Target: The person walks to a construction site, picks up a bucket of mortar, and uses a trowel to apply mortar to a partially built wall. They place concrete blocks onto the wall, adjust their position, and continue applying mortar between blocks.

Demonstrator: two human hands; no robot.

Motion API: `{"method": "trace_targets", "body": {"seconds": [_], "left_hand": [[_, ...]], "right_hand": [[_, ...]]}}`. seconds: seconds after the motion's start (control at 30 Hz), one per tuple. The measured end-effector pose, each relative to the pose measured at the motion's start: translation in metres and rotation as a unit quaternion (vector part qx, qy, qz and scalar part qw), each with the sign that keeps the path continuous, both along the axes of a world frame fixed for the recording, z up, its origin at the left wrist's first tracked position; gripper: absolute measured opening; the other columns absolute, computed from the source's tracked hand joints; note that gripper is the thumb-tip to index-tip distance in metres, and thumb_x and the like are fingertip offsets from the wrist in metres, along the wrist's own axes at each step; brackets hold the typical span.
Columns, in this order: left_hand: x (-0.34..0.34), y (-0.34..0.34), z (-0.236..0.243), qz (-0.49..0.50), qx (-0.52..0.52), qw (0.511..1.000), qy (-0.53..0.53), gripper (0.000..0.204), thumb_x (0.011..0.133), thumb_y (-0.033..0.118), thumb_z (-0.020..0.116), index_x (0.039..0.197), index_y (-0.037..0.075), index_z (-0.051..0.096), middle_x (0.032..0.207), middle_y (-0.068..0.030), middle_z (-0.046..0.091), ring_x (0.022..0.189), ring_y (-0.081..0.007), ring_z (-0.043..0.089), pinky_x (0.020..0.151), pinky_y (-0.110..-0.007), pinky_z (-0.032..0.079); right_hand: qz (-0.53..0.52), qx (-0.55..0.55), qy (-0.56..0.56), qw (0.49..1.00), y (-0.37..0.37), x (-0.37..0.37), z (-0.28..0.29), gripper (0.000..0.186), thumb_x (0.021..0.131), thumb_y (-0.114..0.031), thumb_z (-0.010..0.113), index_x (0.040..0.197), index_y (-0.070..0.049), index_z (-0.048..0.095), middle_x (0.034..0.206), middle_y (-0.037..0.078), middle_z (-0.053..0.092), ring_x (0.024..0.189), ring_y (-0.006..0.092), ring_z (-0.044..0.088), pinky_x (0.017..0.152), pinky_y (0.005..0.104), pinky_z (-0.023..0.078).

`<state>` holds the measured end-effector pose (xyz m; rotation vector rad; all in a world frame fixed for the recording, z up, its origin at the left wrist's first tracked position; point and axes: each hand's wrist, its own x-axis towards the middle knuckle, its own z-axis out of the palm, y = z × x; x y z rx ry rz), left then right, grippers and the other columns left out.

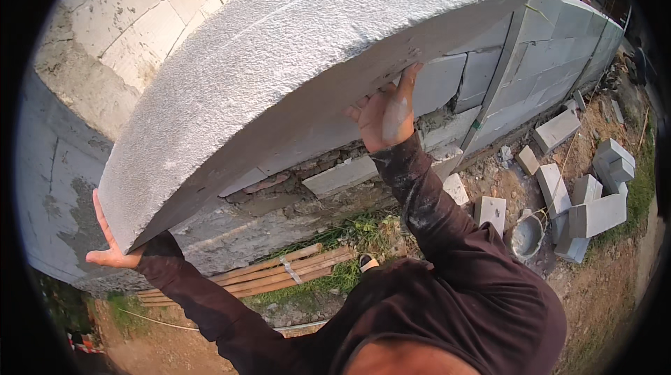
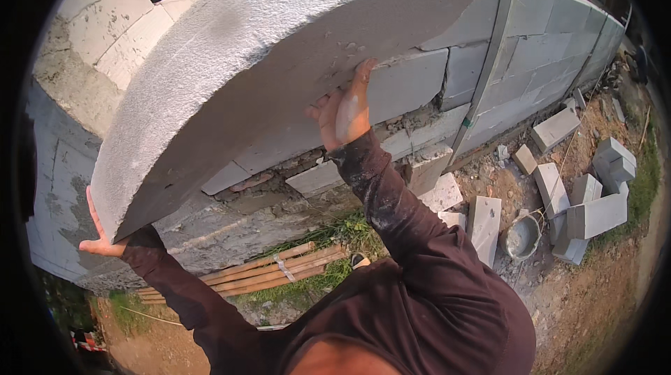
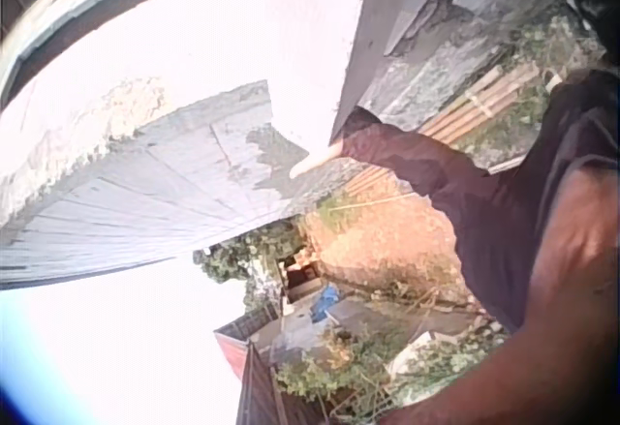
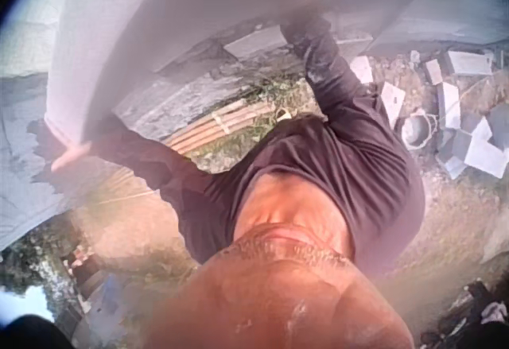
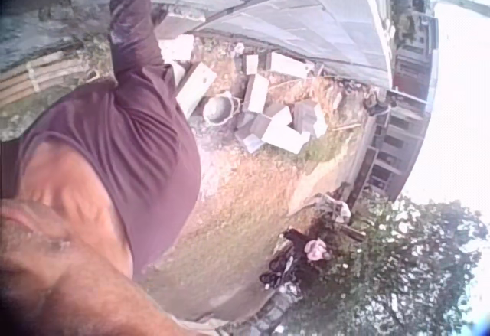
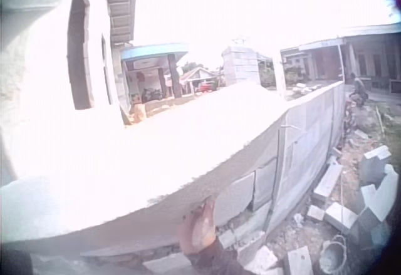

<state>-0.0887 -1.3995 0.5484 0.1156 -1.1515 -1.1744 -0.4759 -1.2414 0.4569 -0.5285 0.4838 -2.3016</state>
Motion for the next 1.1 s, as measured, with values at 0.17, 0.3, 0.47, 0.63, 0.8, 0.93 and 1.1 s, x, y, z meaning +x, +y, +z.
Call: {"method": "trace_targets", "body": {"seconds": [0.17, 0.3, 0.47, 0.63, 0.8, 0.93, 1.1], "left_hand": [[-0.001, -0.066, 0.022, 0.008, 0.008, 1.000, -0.014, 0.110, 0.066, 0.077, 0.046, 0.133, -0.008, 0.025, 0.135, -0.0243, 0.032, 0.122, -0.0370, 0.035, 0.102, -0.050, 0.028], [-0.007, -0.103, 0.034, 0.032, 0.043, 0.998, -0.037, 0.105, 0.067, 0.079, 0.041, 0.127, -0.007, 0.033, 0.129, -0.0230, 0.040, 0.117, -0.0347, 0.041, 0.100, -0.048, 0.032], [-0.023, -0.144, 0.039, 0.027, 0.088, 0.993, -0.080, 0.094, 0.072, 0.079, 0.031, 0.114, -0.004, 0.046, 0.116, -0.0187, 0.051, 0.107, -0.0296, 0.048, 0.094, -0.044, 0.038], [-0.065, -0.175, 0.042, 0.050, 0.121, 0.983, -0.130, 0.092, 0.074, 0.079, 0.026, 0.112, -0.003, 0.049, 0.111, -0.0161, 0.054, 0.103, -0.0268, 0.050, 0.093, -0.040, 0.038], [-0.097, -0.190, 0.040, 0.038, 0.159, 0.974, -0.157, 0.096, 0.074, 0.079, 0.023, 0.120, -0.003, 0.042, 0.117, -0.0161, 0.050, 0.104, -0.0275, 0.049, 0.094, -0.041, 0.037], [-0.099, -0.191, 0.032, 0.048, 0.202, 0.968, -0.140, 0.097, 0.074, 0.079, 0.025, 0.124, -0.003, 0.039, 0.120, -0.0165, 0.048, 0.107, -0.0285, 0.047, 0.095, -0.041, 0.036], [-0.107, -0.204, 0.008, -0.005, 0.174, 0.974, -0.144, 0.096, 0.075, 0.077, 0.027, 0.127, -0.003, 0.036, 0.124, -0.0169, 0.046, 0.111, -0.0287, 0.045, 0.097, -0.043, 0.035]], "right_hand": [[0.009, 0.015, -0.061, 0.998, -0.048, 0.026, -0.014, 0.101, 0.076, -0.076, 0.030, 0.138, -0.004, -0.003, 0.136, 0.022, 0.024, 0.123, 0.0375, 0.032, 0.098, 0.0542, 0.029], [-0.009, 0.066, -0.084, 0.994, -0.064, 0.036, -0.018, 0.102, 0.076, -0.076, 0.027, 0.137, -0.006, -0.016, 0.138, 0.027, 0.017, 0.127, 0.0418, 0.026, 0.101, 0.0567, 0.024], [0.016, 0.124, -0.009, 0.992, -0.078, 0.024, -0.026, 0.100, 0.077, -0.076, 0.021, 0.137, -0.003, -0.013, 0.135, 0.032, 0.018, 0.124, 0.0431, 0.030, 0.098, 0.0522, 0.032], [0.014, 0.254, 0.046, 0.966, -0.083, 0.001, -0.036, 0.101, 0.077, -0.076, 0.020, 0.137, 0.003, 0.000, 0.121, 0.033, 0.038, 0.104, 0.0381, 0.052, 0.082, 0.0404, 0.049], [0.054, 0.329, 0.077, 0.940, -0.080, -0.023, -0.045, 0.096, 0.077, -0.076, 0.023, 0.120, 0.008, 0.040, 0.093, 0.026, 0.058, 0.080, 0.0283, 0.063, 0.067, 0.0337, 0.054], [0.029, 0.345, 0.170, 0.922, -0.066, -0.033, -0.051, 0.077, 0.082, -0.064, 0.039, 0.101, 0.009, 0.052, 0.081, 0.020, 0.062, 0.071, 0.0255, 0.064, 0.061, 0.0315, 0.053], [-0.458, 0.334, 0.350, 0.746, -0.013, -0.069, -0.061, 0.068, 0.075, -0.043, 0.068, 0.118, 0.003, 0.043, 0.107, 0.021, 0.051, 0.098, 0.0299, 0.053, 0.084, 0.0382, 0.044]]}}
